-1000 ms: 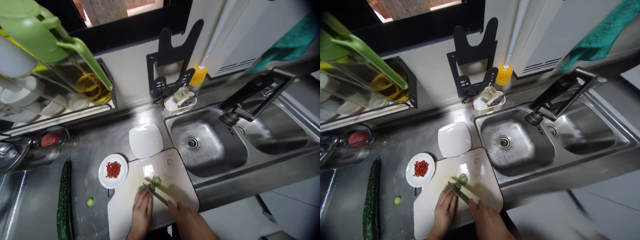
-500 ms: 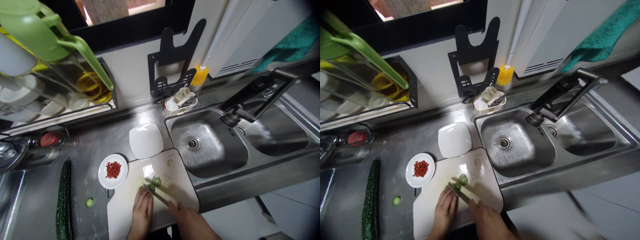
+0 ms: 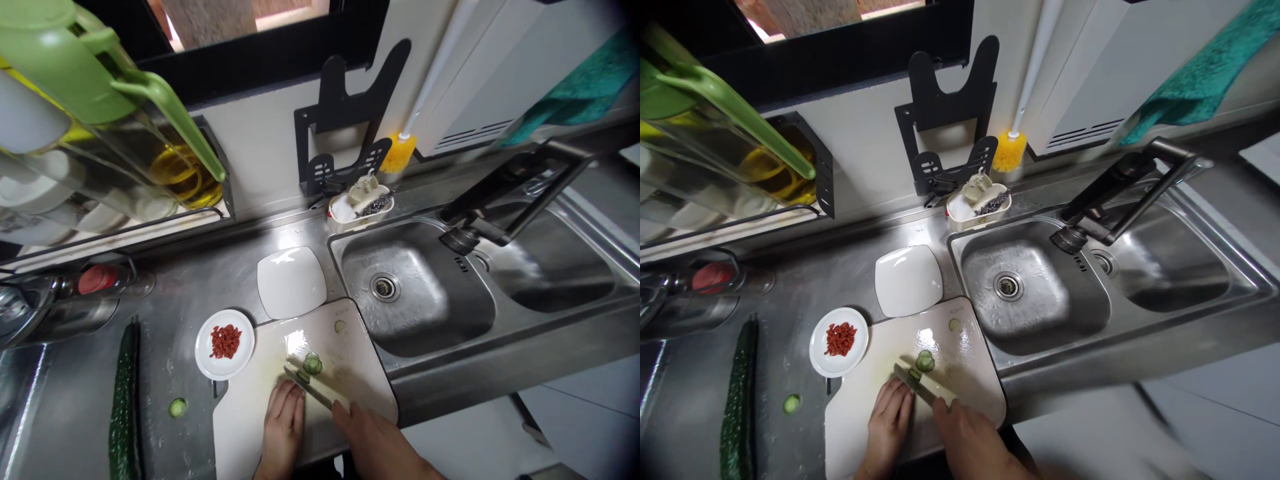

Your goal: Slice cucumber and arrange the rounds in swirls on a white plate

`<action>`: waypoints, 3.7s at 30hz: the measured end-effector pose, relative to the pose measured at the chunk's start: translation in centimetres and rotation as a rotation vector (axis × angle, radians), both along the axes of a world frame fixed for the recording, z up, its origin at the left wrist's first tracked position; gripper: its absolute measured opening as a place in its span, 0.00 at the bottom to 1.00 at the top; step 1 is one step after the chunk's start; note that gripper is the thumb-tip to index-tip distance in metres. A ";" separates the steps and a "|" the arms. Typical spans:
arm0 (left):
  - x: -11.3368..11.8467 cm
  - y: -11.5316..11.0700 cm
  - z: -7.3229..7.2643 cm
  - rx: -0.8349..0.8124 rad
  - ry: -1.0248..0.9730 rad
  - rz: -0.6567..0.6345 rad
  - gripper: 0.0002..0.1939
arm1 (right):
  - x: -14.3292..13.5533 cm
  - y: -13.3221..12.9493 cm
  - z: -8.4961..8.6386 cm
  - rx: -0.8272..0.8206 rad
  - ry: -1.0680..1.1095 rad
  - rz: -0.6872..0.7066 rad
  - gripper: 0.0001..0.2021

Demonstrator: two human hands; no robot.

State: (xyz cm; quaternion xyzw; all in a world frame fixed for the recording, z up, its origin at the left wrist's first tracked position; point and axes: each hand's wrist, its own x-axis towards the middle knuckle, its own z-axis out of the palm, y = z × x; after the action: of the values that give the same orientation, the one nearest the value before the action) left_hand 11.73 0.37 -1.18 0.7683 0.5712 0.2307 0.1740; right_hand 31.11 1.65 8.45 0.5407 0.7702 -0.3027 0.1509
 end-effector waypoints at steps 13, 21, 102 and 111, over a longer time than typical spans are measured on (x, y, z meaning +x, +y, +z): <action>0.1 0.2 0.3 -0.025 0.003 -0.006 0.12 | -0.8 0.5 -0.5 0.027 0.017 -0.044 0.21; 0.1 0.2 0.2 -0.017 -0.017 -0.011 0.12 | -1.5 1.0 -0.7 -0.029 0.013 -0.084 0.19; 0.2 0.4 0.5 -0.023 -0.043 0.000 0.11 | -1.3 0.8 -1.5 -0.053 -0.033 -0.023 0.20; 0.2 0.5 0.7 -0.037 -0.047 0.005 0.12 | -1.4 0.8 -3.0 -0.133 -0.005 -0.072 0.21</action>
State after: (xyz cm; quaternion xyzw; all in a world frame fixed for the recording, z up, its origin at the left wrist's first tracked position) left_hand 11.92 0.86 -0.50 0.7580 0.5730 0.2385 0.2008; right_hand 29.76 2.43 5.48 0.5576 0.7281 -0.3570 0.1775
